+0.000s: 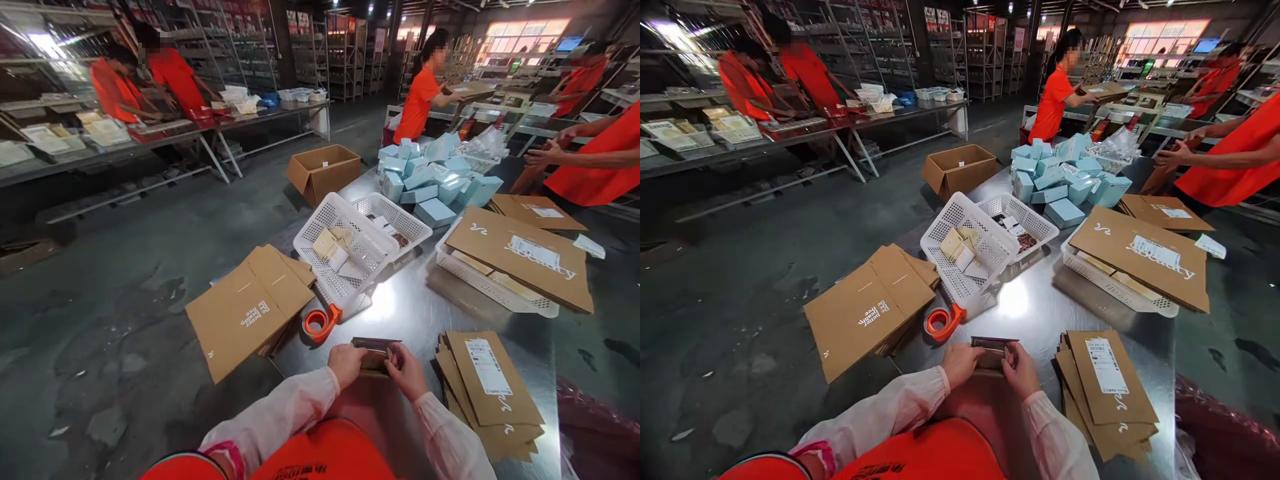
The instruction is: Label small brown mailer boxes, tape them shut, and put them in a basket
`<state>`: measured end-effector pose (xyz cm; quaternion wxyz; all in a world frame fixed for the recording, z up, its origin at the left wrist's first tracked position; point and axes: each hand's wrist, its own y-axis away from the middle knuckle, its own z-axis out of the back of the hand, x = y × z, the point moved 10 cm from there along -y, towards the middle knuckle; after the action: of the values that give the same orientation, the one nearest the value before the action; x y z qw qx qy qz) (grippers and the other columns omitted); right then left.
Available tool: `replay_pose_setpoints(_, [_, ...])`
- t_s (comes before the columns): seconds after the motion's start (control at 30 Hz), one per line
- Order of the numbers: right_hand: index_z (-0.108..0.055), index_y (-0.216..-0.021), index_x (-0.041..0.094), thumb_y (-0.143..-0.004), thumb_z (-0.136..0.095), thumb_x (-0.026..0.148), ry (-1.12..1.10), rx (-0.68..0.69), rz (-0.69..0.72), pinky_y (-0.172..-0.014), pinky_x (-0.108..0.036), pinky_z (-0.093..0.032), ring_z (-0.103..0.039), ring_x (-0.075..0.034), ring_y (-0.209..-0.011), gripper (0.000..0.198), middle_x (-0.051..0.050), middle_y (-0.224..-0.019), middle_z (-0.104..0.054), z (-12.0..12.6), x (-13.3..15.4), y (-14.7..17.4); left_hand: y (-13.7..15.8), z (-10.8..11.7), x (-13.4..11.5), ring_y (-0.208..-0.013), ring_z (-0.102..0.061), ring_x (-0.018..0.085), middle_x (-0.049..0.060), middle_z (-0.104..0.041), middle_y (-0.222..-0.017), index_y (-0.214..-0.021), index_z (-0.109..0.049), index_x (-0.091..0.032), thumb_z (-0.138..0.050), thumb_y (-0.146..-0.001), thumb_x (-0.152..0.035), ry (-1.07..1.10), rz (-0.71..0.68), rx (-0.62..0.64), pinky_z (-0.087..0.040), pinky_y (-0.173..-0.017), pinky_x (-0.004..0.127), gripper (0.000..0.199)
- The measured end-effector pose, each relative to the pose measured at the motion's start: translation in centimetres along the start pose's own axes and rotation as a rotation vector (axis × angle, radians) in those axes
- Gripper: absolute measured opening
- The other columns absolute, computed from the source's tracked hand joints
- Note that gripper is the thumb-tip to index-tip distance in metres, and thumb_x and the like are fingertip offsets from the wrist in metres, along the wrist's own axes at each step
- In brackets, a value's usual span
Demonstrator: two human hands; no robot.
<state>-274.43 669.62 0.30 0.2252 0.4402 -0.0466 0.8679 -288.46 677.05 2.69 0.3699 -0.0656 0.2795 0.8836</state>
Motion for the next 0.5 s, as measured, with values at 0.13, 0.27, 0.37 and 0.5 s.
replay_pose_setpoints(0.13, [-0.063, -0.105, 0.012, -0.075, -0.048, 0.038, -0.014, -0.123, 0.046, -0.055, -0.029, -0.045, -0.052, -0.015, -0.052, 0.042, 0.002, -0.06, -0.054, 1.2, -0.3, 1.3, -0.2, -0.1, -0.7, -0.101, -0.068, 0.033, 0.016, -0.073, -0.106, -0.133, -0.059, -0.025, -0.041, -0.089, -0.014, -0.041, -0.044, 0.036, -0.054, -0.082, 0.044, 0.049])
replay_pose_setpoints(0.27, [-0.068, -0.11, 0.009, -0.083, -0.046, 0.043, 0.06, -0.126, 0.113, -0.063, -0.032, -0.05, -0.06, -0.019, -0.063, 0.049, -0.006, -0.068, -0.063, 2.0, -0.1, 0.6, -1.1, 0.2, -0.9, -0.1, -0.069, 0.035, 0.019, -0.073, -0.103, -0.123, -0.064, -0.017, -0.047, -0.088, -0.013, -0.046, -0.033, 0.054, -0.053, -0.082, 0.044, 0.04])
replay_pose_setpoints(0.37, [-0.071, -0.111, 0.01, -0.088, -0.042, 0.043, 0.205, 0.154, 0.15, -0.079, -0.038, -0.052, -0.067, -0.025, -0.083, 0.05, -0.015, -0.089, -0.072, -0.3, 0.2, -0.8, -0.8, 0.8, -0.5, -0.099, -0.069, 0.032, 0.016, -0.073, -0.103, -0.124, -0.06, -0.02, -0.046, -0.093, -0.023, -0.02, -0.022, -0.015, -0.051, -0.082, 0.041, 0.034])
replay_pose_setpoints(0.5, [-0.072, -0.111, 0.01, -0.085, -0.044, 0.028, 0.305, 0.276, 0.098, -0.083, -0.04, -0.051, -0.067, -0.028, -0.091, 0.042, -0.018, -0.096, -0.073, -1.6, -0.1, -1.9, 0.4, 1.5, 0.5, -0.093, -0.067, 0.023, 0.012, -0.07, -0.1, -0.12, -0.052, -0.014, -0.046, -0.096, -0.029, 0.166, -0.011, -0.15, -0.047, -0.078, 0.031, 0.029])
